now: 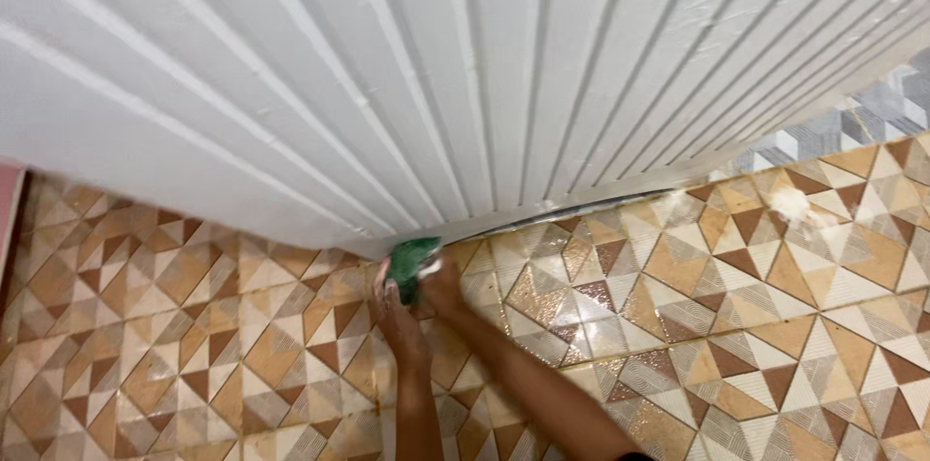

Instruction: The person wipes the inside and outside of a washing machine using a soapy cloth, including the lid, the drum, and the exterior panels.

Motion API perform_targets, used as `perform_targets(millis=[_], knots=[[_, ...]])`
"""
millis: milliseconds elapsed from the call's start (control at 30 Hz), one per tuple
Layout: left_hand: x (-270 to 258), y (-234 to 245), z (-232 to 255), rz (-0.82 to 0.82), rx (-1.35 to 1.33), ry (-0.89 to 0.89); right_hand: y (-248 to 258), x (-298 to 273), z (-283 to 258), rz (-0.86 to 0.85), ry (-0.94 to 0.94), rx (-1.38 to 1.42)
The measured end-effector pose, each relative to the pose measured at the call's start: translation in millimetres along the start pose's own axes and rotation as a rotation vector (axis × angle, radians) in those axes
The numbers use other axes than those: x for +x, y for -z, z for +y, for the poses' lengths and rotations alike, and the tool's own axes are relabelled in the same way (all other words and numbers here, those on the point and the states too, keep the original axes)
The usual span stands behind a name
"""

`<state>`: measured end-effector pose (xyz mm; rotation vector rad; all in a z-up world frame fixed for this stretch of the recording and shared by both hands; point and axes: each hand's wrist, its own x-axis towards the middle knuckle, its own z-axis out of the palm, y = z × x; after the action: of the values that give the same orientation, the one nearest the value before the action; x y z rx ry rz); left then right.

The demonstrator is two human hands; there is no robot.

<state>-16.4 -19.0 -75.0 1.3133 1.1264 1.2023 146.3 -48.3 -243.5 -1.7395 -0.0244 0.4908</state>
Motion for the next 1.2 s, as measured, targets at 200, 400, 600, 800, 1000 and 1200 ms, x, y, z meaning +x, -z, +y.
perform_targets(millis=[200,400,600,800,1000,1200], knots=[[-14.3,-9.0,27.1,-0.133,0.08,0.471,25.9,58.0,26.7,0.056,0.176,-0.105],[-47.0,-14.6,-12.0,-0.302,-0.087,0.386,43.3,88.8,7.5,-0.125,0.077,1.2],[-8.0,6.4,-32.8,-0.086,-0.301,0.283,-87.7,-45.0,-15.4,-0.092,-0.136,0.093],[44.4,60.3,-6.1,0.18,-0.294,0.308,-135.5,-149.2,-90.2,-0.833,-0.4,0.231],[51.1,11.7,25.5,0.203,-0.155,0.35,-29.1,-136.6,-166.4,-0.798,-0.112,-0.004],[-3.5,-73.2,-1.9,0.158,-0.102,0.038,36.6,-105.4,-146.6,-0.508,-0.021,0.295]])
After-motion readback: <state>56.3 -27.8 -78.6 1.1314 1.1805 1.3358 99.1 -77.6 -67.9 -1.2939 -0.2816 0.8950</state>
